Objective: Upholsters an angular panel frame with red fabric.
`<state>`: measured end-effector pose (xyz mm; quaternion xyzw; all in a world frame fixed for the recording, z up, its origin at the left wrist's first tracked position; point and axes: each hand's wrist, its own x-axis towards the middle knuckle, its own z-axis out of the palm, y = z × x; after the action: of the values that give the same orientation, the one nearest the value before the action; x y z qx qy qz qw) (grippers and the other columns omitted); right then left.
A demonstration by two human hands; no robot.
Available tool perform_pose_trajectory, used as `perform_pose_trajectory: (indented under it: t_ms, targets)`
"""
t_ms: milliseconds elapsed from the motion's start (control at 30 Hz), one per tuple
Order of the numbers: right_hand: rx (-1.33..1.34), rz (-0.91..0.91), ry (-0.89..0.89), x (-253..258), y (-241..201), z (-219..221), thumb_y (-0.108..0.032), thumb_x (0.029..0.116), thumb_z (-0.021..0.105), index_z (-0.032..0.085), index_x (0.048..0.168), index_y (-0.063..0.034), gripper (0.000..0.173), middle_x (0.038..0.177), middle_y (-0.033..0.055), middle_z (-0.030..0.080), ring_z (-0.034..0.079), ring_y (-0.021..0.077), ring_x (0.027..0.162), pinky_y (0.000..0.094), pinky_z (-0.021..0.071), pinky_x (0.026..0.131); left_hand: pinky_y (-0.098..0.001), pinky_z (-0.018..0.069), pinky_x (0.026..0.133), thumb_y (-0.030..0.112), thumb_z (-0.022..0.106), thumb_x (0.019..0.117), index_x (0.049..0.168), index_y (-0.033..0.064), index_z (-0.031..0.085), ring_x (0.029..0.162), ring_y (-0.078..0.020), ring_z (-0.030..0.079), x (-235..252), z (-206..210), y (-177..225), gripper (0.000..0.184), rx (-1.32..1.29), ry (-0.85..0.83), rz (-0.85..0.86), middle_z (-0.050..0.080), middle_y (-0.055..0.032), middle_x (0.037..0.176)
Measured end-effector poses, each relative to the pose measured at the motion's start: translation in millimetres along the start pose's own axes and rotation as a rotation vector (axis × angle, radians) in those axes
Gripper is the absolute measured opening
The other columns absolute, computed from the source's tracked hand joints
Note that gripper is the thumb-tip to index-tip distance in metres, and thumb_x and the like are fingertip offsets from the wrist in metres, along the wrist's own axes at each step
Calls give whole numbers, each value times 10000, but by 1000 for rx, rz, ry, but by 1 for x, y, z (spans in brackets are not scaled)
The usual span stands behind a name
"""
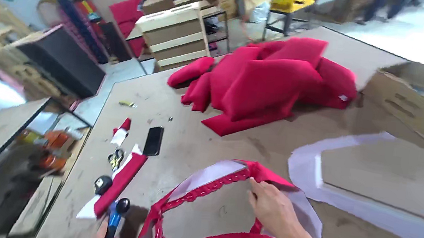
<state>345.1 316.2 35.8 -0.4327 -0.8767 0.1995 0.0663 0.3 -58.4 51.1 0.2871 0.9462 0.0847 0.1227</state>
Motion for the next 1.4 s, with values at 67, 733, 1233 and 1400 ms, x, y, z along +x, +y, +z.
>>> perform_pose_trajectory:
  t_ms: [67,733,1233,1400]
  targets:
    - [52,-145,104,11,-33,-33,-388,1032,512,695,1340,-195,407,1048,84,748,724,272,964,512,595,842,-703,500,948,330,688,947,1609,78,321,1144,-504,635,-4,27,-40,798,71,80,1,617,-317,1297]
    - [-21,-196,-328,55,-38,6,-662,1037,307,505,1528,-149,737,1541,60,535,492,237,1434,523,382,1190,-644,272,1213,46,685,872,1603,126,359,1555,-304,265,-35,99,176,805,192,73,935,281,-93,1689]
    - [-221,-290,-327,139,-56,76,-669,1022,327,318,1627,-160,791,1728,72,178,113,307,1598,690,113,1228,-646,257,1203,30,769,785,1628,5,180,1571,-390,151,61,7,267,1029,377,-961,850,103,-179,1716]
    - [-131,-229,-677,148,-75,23,-458,992,613,615,1279,-42,505,1270,167,624,629,351,1183,565,547,937,-559,325,1201,56,727,840,1616,-6,222,1552,-375,236,86,-6,277,928,403,-1036,931,167,-187,1703]
